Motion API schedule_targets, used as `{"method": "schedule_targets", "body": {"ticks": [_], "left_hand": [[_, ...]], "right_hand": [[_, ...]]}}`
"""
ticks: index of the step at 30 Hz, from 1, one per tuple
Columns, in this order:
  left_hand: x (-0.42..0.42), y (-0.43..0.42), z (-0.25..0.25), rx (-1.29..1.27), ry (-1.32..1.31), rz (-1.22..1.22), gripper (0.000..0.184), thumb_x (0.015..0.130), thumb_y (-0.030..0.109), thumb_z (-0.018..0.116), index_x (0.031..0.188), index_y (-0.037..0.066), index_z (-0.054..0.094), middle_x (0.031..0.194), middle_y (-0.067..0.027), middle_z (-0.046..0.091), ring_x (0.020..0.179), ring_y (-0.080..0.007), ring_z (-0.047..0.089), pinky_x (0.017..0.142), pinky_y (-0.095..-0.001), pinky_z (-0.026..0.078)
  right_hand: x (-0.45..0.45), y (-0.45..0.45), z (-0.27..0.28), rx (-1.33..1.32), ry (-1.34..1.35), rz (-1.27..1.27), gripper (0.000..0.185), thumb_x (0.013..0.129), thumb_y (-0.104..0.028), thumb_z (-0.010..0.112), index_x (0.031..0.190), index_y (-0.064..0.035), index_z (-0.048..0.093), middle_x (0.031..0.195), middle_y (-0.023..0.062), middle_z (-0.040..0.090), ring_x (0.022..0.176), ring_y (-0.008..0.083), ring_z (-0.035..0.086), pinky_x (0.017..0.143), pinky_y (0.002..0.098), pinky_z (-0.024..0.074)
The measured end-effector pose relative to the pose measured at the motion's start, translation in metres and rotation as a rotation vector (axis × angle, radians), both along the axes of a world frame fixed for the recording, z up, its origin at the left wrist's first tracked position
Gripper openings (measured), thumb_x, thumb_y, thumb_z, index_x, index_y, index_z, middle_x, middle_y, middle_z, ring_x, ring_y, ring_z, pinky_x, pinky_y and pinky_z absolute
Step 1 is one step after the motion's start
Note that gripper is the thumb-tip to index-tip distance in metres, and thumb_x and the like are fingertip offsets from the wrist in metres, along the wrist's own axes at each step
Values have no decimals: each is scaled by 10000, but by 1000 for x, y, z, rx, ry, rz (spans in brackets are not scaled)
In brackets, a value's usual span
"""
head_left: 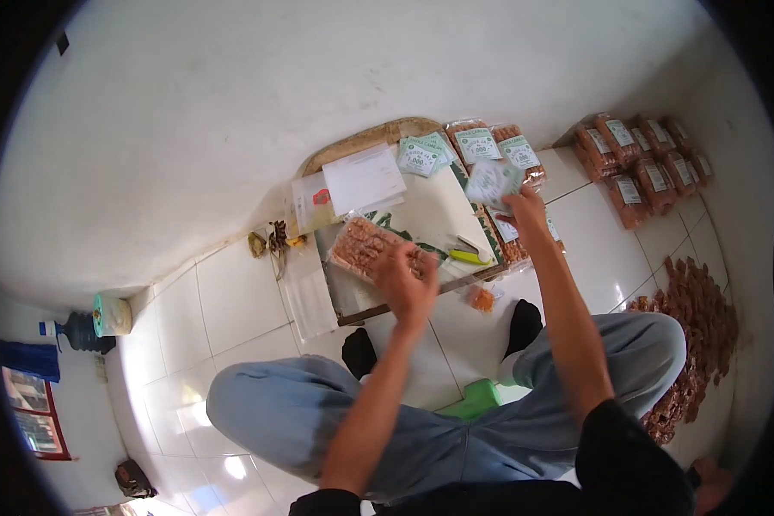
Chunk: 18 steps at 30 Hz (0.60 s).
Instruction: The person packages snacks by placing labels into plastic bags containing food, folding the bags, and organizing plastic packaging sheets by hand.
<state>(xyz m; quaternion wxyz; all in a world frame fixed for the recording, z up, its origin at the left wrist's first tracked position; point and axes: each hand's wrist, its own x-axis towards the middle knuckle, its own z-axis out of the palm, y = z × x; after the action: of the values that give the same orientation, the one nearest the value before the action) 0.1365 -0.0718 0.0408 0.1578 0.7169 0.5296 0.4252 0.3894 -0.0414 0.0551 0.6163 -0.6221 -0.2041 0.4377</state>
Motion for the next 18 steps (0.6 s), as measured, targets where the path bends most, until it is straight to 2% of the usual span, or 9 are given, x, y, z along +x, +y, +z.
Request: {"method": "schedule_targets", "body": {"ticks": [1,4,6,7,9,10,13,17,18], "left_hand": [[11,-24,11,1,2,-12,405,762,292,754,1048,80,562,1008,-136,547,1027,-324,487,886,-491,356],[25,-84,14,1,117,-6,431,727,265,781,1066,107,567,1014,-127,536,1032,-315,485,884,-465,359],[27,-114,8,-180,185,5,454,703,245,800,1072,130,562,1043,-109,518,1031,-316,475,872,-455,356],[30,-118,3,-182,186,9,454,703,245,800,1072,130,562,1043,-109,518,1031,-316,475,872,-455,356],[28,-124,-7,-243,194,19,466,697,227,802,1086,150,557,1052,-90,497,1021,-308,467,860,-437,355],[28,-124,-10,-245,203,27,466,697,227,802,1086,150,557,1052,-90,497,1021,-308,467,860,-437,355],[29,-120,-12,-258,227,-25,396,741,172,756,1086,162,561,1025,-78,491,995,-285,472,846,-418,364],[25,-116,-15,-214,184,-15,324,765,142,728,1048,155,572,987,-77,507,950,-291,495,818,-413,386],[24,-114,-15,-164,161,-8,282,773,130,718,1018,149,580,958,-77,516,918,-292,509,796,-411,400]], "right_hand": [[-1,-25,-3,4,-17,-17,339,842,-68,546,1172,6,570,1085,142,627,867,237,659,663,330,588],[-12,-97,-3,-124,-30,-79,311,864,-109,552,1158,-17,591,1059,120,637,849,214,659,636,333,583],[-30,-137,-6,-170,-100,-212,304,876,-130,537,1124,39,586,981,130,662,816,198,665,580,296,566],[-34,-152,-11,-173,-99,-207,304,876,-130,537,1124,39,586,981,130,662,816,198,665,580,296,566],[-41,-176,-24,-390,-156,-55,284,900,-144,530,1097,49,597,902,140,671,732,196,663,520,293,545],[-44,-179,-32,-392,-148,-46,284,900,-144,530,1097,49,597,902,140,671,732,196,663,520,293,545],[-50,-178,-47,-414,-350,260,268,895,-131,535,1068,60,610,827,144,669,606,192,636,468,304,513],[-59,-169,-49,-365,-276,381,261,890,-129,544,1057,59,614,813,132,670,575,193,631,470,302,512],[-62,-167,-43,-392,-252,439,216,902,-125,547,1039,24,621,827,90,667,630,169,630,487,295,518]]}}
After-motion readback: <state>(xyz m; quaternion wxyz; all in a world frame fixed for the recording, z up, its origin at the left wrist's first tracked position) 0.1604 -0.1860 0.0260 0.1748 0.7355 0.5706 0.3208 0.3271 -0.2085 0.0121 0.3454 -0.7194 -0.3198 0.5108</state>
